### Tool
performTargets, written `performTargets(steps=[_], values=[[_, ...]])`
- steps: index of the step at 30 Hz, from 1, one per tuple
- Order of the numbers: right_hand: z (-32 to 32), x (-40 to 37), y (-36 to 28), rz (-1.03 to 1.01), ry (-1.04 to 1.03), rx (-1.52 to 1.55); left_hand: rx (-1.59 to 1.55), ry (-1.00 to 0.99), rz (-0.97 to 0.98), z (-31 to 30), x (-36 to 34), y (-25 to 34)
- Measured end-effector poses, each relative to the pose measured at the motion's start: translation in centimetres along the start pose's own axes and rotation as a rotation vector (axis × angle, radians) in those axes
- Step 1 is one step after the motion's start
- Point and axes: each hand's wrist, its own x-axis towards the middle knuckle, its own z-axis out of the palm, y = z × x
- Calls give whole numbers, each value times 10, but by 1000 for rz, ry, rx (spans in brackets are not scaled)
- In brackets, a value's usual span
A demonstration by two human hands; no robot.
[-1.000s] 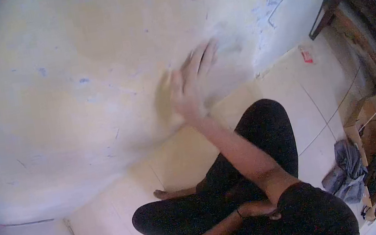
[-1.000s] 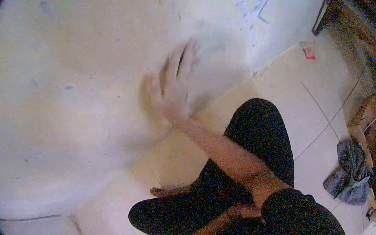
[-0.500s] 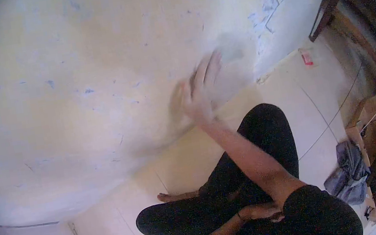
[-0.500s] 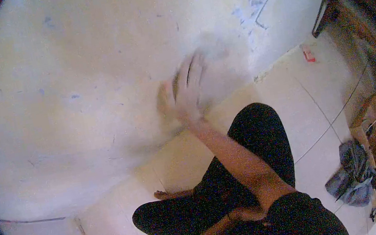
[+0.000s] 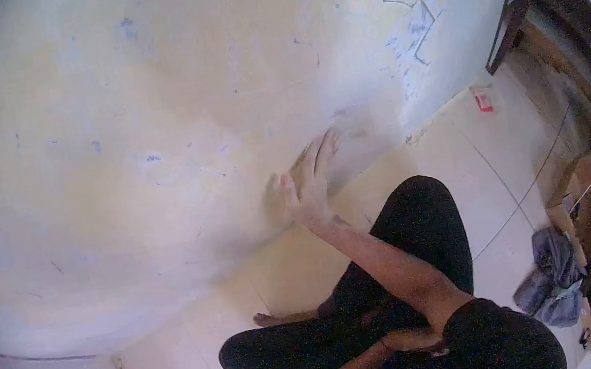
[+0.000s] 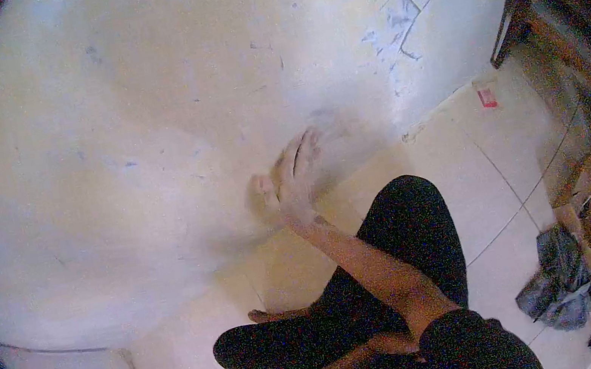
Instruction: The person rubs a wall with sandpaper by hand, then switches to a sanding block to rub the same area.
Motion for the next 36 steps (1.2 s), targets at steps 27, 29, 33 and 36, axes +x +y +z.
performTargets(steps=[27, 29, 33, 36], values=[[-33, 99, -65, -129, -93, 30, -88, -24, 50, 2, -14, -2], [-17, 69, -48, -151, -162, -69, -129, -9, -22, 2, -12, 13], [14, -32, -8, -233, -298, -146, -356, 54, -118, 7, 1, -6], [-13, 48, -63, -160, -183, -14, -203, 70, 49, 11, -8, -23]])
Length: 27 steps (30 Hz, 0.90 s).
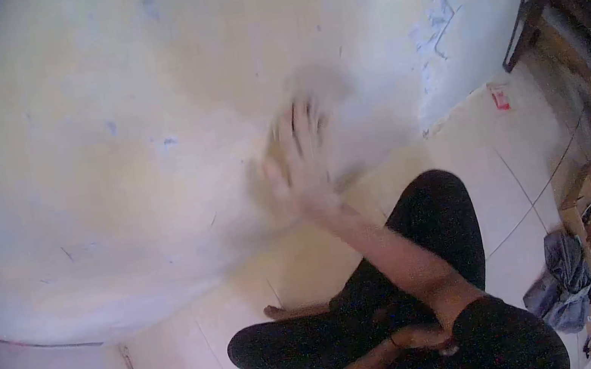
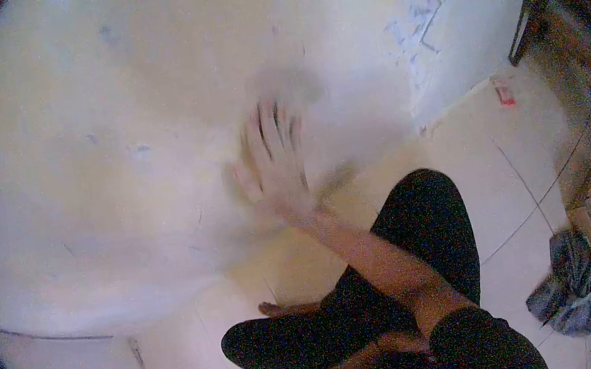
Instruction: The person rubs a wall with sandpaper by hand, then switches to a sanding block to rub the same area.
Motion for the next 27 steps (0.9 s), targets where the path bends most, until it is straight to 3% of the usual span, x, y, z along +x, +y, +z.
performTargets(steps=[3, 4, 6, 7, 9, 12, 15, 17, 20, 22, 24, 25, 27], values=[[-21, 46, -3, -17, 140, 9, 337, -17, 51, -10, -6, 31], [-11, 27, 5, -40, 70, -27, 304, -54, -20, -5, 2, 46], [27, -38, 32, -102, -59, -100, 249, -36, 48, -7, 8, 31], [34, -53, 36, -99, -76, -90, 212, 17, 185, -9, 6, -19], [45, -78, 35, -56, -111, -63, 173, 7, 221, -12, 0, -45], [-9, 15, -7, 16, -23, 0, 153, -86, 75, -12, 2, -9], [-8, 22, 5, -12, -1, -45, -28, -35, 53, 2, 1, 37], [36, -56, 41, -100, -100, -126, -367, -40, -89, 7, 17, 40], [46, -69, 33, -70, -100, -108, -340, -138, -67, 1, 19, 22], [20, -31, 6, -13, -39, -50, 53, -115, 55, -5, 1, 44], [-2, 11, -2, 3, -5, -27, 241, -69, -55, 4, -8, 86], [-8, 23, 2, -14, 14, -40, 259, -51, -233, 8, -6, 114], [2, 11, 16, -68, 7, -89, 120, -35, -341, 9, 3, 107]])
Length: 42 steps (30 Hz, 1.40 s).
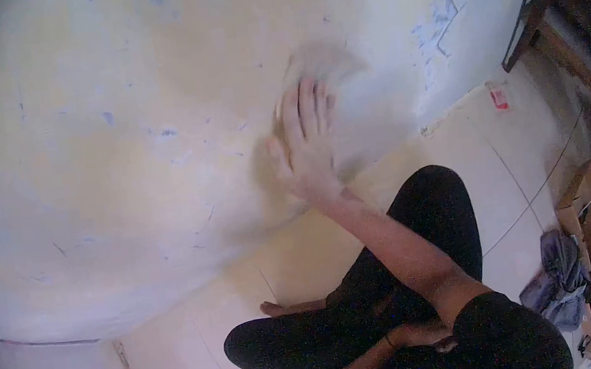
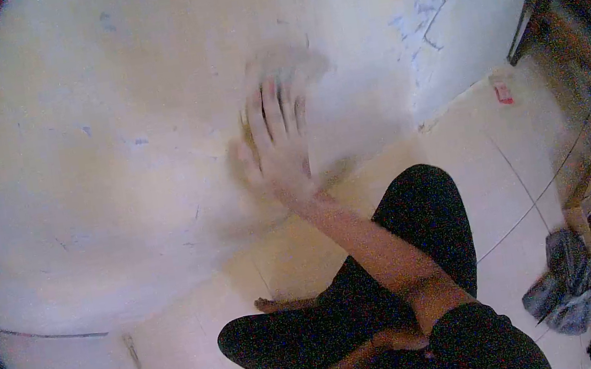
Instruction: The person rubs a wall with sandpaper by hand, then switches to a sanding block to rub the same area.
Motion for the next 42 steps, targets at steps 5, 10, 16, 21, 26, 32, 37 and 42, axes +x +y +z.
performTargets(steps=[5, 10, 16, 21, 26, 32, 37, 42], values=[[33, -77, -2, 37, -100, 39, -131, 60, 251, 3, 21, -55], [-4, 0, -5, 92, 64, 72, 175, -19, 367, -11, 36, -99], [56, -90, 18, -38, -48, -8, 32, 108, 376, -3, 31, -99], [-1, -4, 14, 114, 92, 7, 28, -11, 368, -7, 31, -84], [62, -128, 43, 79, -143, -67, 76, 18, 268, -5, 31, -77], [-5, -6, 35, 301, 224, 123, 323, 120, 344, -3, 47, -140], [52, -103, 26, 303, 106, 50, 231, 49, 266, -8, 33, -57], [22, -42, 21, 536, 170, 24, 226, 149, 205, 7, 9, -67]])
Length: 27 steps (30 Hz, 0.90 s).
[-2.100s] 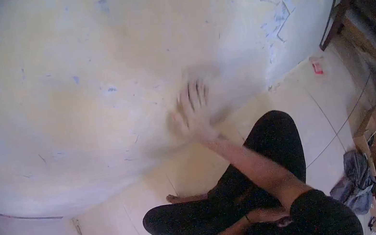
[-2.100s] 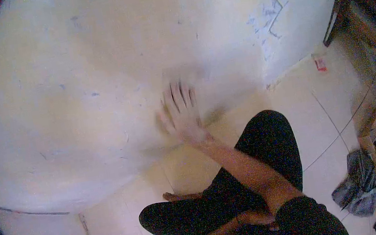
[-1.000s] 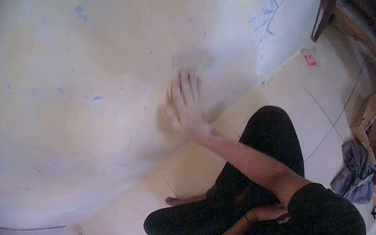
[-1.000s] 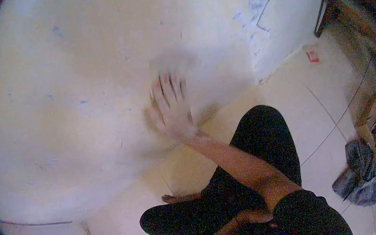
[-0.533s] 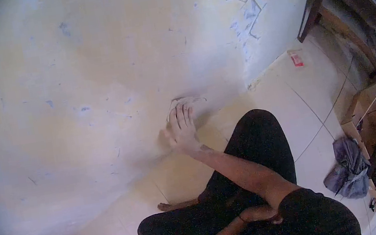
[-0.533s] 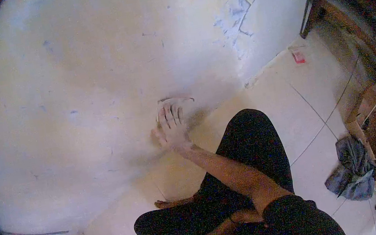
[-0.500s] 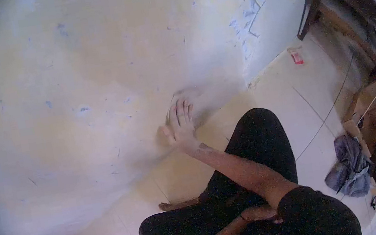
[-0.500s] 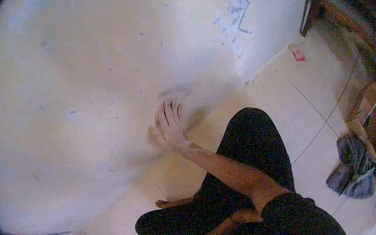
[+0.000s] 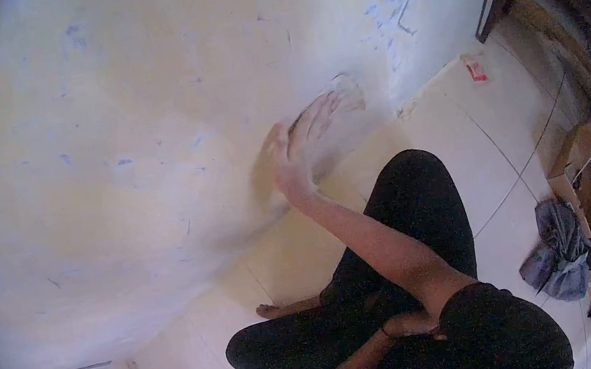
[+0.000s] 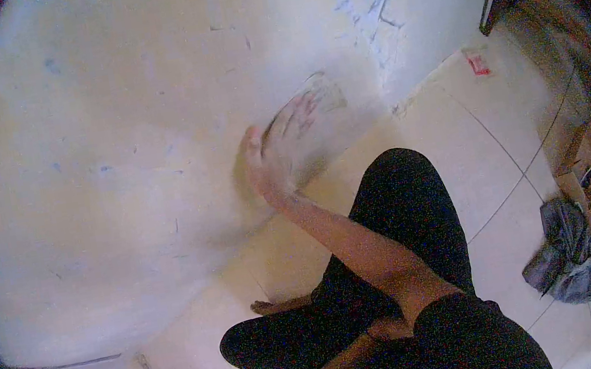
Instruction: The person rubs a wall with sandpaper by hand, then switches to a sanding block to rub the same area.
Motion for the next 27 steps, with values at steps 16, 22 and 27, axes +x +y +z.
performTargets(steps=[16, 22, 27], values=[[10, -74, 32, -70, -167, 192, 55, -208, 90, -9, 32, -60], [6, -2, 13, 36, 41, 150, -71, 79, 268, 12, -4, -1], [-1, -45, 6, -124, -157, 205, -482, -225, 192, -1, 34, -24]])
